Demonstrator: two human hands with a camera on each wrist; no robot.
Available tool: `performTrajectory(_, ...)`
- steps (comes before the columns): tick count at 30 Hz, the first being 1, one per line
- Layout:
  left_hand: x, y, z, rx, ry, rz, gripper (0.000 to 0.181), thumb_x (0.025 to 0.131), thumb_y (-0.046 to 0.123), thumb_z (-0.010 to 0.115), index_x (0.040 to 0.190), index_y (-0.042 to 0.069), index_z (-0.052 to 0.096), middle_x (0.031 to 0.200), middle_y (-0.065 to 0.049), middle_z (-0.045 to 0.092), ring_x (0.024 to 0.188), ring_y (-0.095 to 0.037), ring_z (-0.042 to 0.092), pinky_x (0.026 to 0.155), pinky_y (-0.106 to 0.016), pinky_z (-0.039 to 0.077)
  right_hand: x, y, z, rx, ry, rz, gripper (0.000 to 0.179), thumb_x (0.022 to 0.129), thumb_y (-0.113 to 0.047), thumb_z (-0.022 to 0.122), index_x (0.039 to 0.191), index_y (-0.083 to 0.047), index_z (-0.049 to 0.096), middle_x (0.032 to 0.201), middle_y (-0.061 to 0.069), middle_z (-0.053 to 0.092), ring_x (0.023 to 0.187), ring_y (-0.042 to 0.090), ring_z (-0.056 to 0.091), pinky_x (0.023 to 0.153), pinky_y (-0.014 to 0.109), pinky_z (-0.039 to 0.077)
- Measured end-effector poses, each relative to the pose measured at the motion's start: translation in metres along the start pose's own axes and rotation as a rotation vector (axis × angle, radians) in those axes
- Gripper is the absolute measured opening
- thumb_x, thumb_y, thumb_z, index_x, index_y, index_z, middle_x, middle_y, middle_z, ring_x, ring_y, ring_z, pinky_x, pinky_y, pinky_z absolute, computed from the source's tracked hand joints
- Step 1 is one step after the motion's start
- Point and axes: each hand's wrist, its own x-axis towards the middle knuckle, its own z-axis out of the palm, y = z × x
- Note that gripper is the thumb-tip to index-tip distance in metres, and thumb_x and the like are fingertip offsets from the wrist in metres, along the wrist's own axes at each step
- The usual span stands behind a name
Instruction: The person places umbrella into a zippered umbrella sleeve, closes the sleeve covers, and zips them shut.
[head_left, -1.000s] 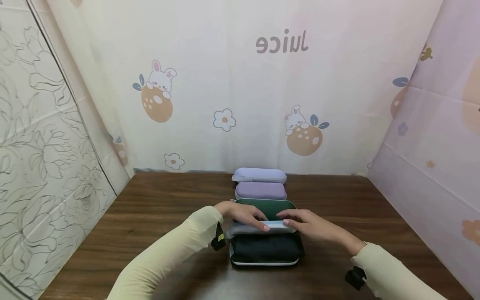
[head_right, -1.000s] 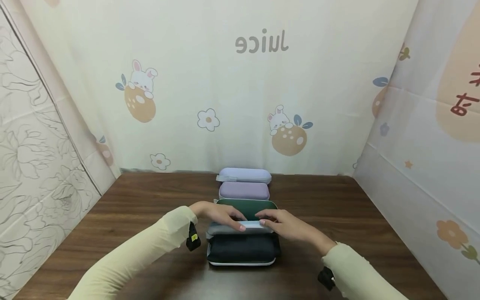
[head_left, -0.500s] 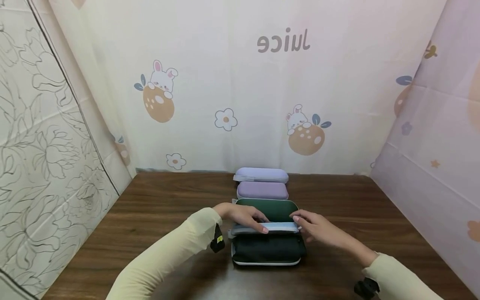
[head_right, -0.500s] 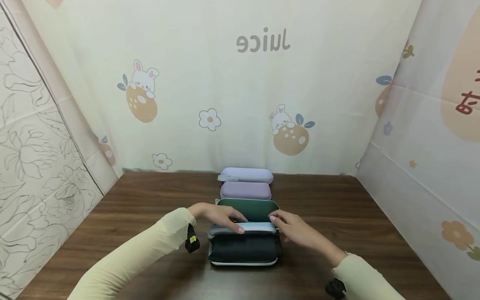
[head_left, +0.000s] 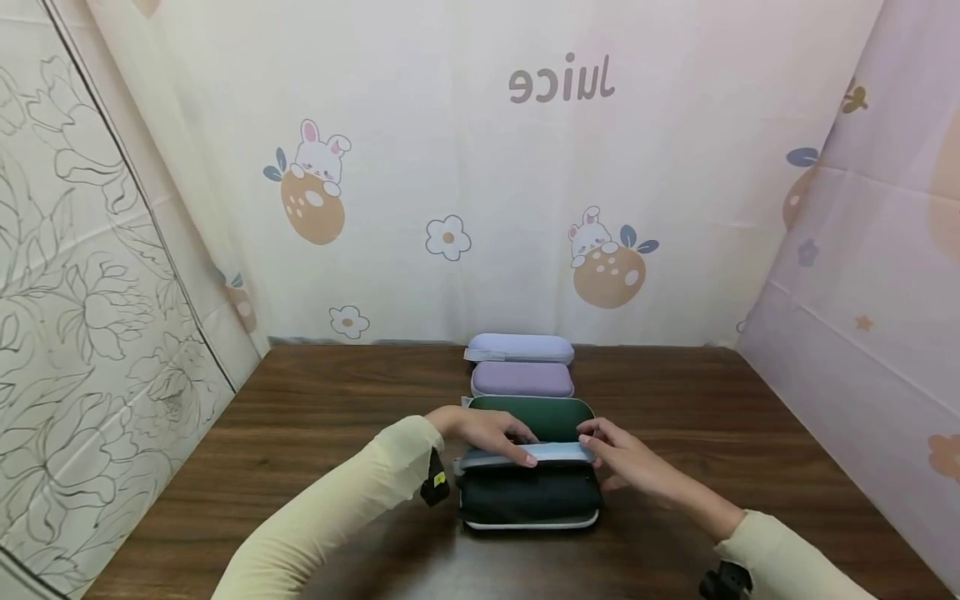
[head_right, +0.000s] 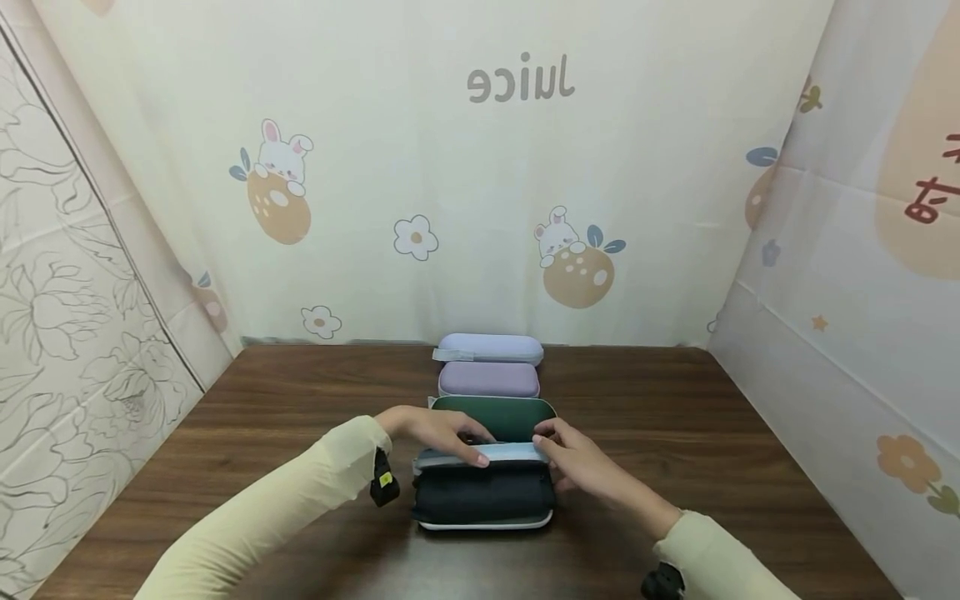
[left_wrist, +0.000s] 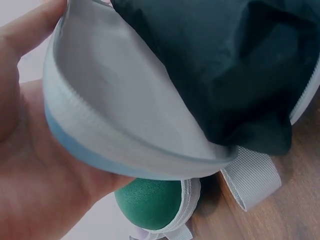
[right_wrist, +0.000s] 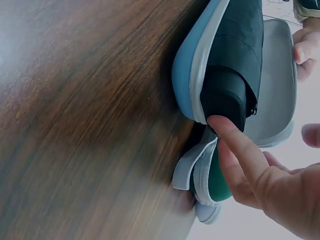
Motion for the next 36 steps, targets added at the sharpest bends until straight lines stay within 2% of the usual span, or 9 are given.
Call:
performTrajectory(7, 0.002, 0.0, 0.001, 0.002, 0.0, -0.006, 0.049, 0.095, 0.033, 0.057, 0.137, 0.008, 0.051, 0.122, 0.004, 0.054, 0.105, -0.006, 0.049, 0.09, -0.024, 0.041, 0.0, 0.001, 0.005, 0.174, -0.022, 0.078, 0.04, 0.1, -0.015, 0.042, 0.133, 0.007, 0.034, 0.115, 0.02, 0.043, 0.097, 0.031, 0.049, 0.075, 0.047, 0.052)
performTrajectory(9, 0.002, 0.0, 0.002, 0.003, -0.001, -0.004, 0.049, 0.095, 0.033, 0.057, 0.137, 0.008, 0.051, 0.122, 0.005, 0.054, 0.104, -0.006, 0.049, 0.09, -0.024, 0.04, 0.001, 0.001, 0.004, 0.124, -0.031, 0.054, 0.039, 0.1, -0.016, 0.043, 0.132, 0.007, 0.038, 0.115, 0.02, 0.044, 0.097, 0.031, 0.049, 0.075, 0.046, 0.052)
performTrajectory(13, 0.001, -0.001, 0.002, 0.005, 0.001, -0.013, 0.05, 0.094, 0.034, 0.057, 0.138, 0.009, 0.051, 0.123, 0.006, 0.054, 0.104, -0.006, 0.049, 0.09, -0.025, 0.04, 0.006, 0.002, -0.003, -0.152, -0.05, -0.108, 0.036, 0.1, -0.02, 0.049, 0.127, 0.004, 0.053, 0.114, 0.016, 0.052, 0.095, 0.028, 0.049, 0.075, 0.04, 0.049)
performTrajectory(15, 0.0, -0.001, 0.003, 0.013, 0.002, -0.022, 0.051, 0.094, 0.035, 0.058, 0.138, 0.01, 0.05, 0.124, 0.005, 0.053, 0.105, -0.006, 0.048, 0.09, -0.025, 0.04, 0.01, 0.003, -0.008, -0.233, -0.1, -0.18, 0.037, 0.1, -0.022, 0.049, 0.126, 0.003, 0.056, 0.116, 0.016, 0.054, 0.097, 0.027, 0.049, 0.077, 0.038, 0.047)
performTrajectory(19, -0.006, -0.002, 0.003, 0.028, 0.0, -0.041, 0.052, 0.094, 0.036, 0.058, 0.139, 0.01, 0.05, 0.129, 0.003, 0.052, 0.11, -0.008, 0.047, 0.093, -0.026, 0.039, 0.016, 0.007, -0.015, -0.216, -0.247, -0.222, 0.038, 0.101, -0.022, 0.047, 0.129, 0.003, 0.054, 0.124, 0.017, 0.053, 0.104, 0.03, 0.048, 0.082, 0.034, 0.046)
performTrajectory(22, -0.015, -0.005, 0.003, 0.025, 0.001, -0.064, 0.053, 0.093, 0.034, 0.061, 0.139, 0.009, 0.05, 0.132, 0.001, 0.051, 0.115, -0.01, 0.047, 0.095, -0.026, 0.039, 0.017, 0.01, -0.018, -0.217, -0.297, -0.228, 0.038, 0.101, -0.022, 0.048, 0.131, 0.002, 0.052, 0.127, 0.018, 0.051, 0.106, 0.032, 0.046, 0.082, 0.032, 0.045)
performTrajectory(26, -0.028, -0.009, 0.004, 0.044, 0.014, -0.082, 0.056, 0.09, 0.032, 0.065, 0.139, 0.008, 0.049, 0.132, 0.001, 0.052, 0.115, -0.009, 0.048, 0.096, -0.027, 0.039, 0.015, 0.015, -0.018, -0.242, -0.305, -0.247, 0.036, 0.101, -0.023, 0.048, 0.131, -0.003, 0.053, 0.129, 0.016, 0.05, 0.107, 0.031, 0.045, 0.083, 0.03, 0.043)
performTrajectory(32, -0.045, -0.014, 0.011, 0.067, 0.057, -0.03, 0.061, 0.084, 0.025, 0.074, 0.137, 0.007, 0.05, 0.128, 0.004, 0.054, 0.111, -0.005, 0.049, 0.098, -0.027, 0.038, 0.009, 0.021, -0.015, -0.26, -0.289, -0.309, 0.032, 0.1, -0.022, 0.052, 0.129, -0.011, 0.055, 0.129, 0.013, 0.05, 0.109, 0.028, 0.048, 0.086, 0.029, 0.043)
performTrajectory(36, -0.051, -0.016, 0.019, 0.083, 0.101, -0.017, 0.064, 0.082, 0.024, 0.077, 0.138, 0.009, 0.05, 0.131, 0.003, 0.053, 0.115, -0.005, 0.047, 0.099, -0.026, 0.037, 0.005, 0.026, -0.01, -0.252, -0.273, -0.359, 0.033, 0.098, -0.021, 0.055, 0.129, -0.008, 0.054, 0.128, 0.015, 0.051, 0.109, 0.027, 0.051, 0.086, 0.029, 0.045)
